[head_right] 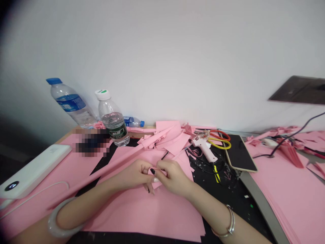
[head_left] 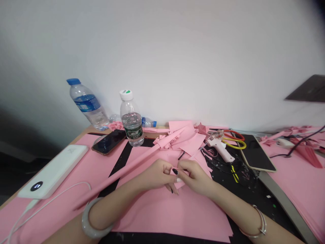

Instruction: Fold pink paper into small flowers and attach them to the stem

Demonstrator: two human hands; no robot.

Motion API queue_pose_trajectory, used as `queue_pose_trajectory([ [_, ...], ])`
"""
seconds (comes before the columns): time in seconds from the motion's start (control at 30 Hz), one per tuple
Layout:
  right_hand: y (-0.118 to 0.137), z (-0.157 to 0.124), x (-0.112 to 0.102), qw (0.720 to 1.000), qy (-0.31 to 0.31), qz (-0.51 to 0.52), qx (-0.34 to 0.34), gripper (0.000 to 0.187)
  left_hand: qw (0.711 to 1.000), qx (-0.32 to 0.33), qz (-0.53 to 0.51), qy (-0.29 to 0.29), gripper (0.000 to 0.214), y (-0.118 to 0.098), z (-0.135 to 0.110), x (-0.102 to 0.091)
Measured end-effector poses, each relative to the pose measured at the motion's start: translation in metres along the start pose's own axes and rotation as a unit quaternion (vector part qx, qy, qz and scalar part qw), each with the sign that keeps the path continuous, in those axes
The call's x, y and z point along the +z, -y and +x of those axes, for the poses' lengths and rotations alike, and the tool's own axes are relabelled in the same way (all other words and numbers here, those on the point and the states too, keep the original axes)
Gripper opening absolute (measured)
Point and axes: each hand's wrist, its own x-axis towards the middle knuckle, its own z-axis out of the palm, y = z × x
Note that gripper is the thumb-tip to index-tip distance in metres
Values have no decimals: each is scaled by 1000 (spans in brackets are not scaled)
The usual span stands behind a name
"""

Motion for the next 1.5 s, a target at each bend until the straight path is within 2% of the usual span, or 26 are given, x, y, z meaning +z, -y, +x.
queue_pose_trajectory([
  [0.33,-5,2,1,995,17,96,32,39,1000,7,-18,1,20,1,-1,0],
  [0.53,-3,3,-2,997,44,65,4,41,1000,-4,-11,23,9,3,1,-3],
  [0.77,4,2,-3,996,49,69,19,43,999,3,-13,31,6,0,-1,-3],
  [1.03,-7,1,-3,981,62,180,26,52,999,-17,-12,37,12,-3,-2,-5],
  [1.3,4,3,-9,973,116,190,60,56,998,-16,-24,52,16,-6,-3,-5],
  [1.5,9,2,-9,976,109,174,68,55,997,-14,-44,64,21,-1,-2,-7],
])
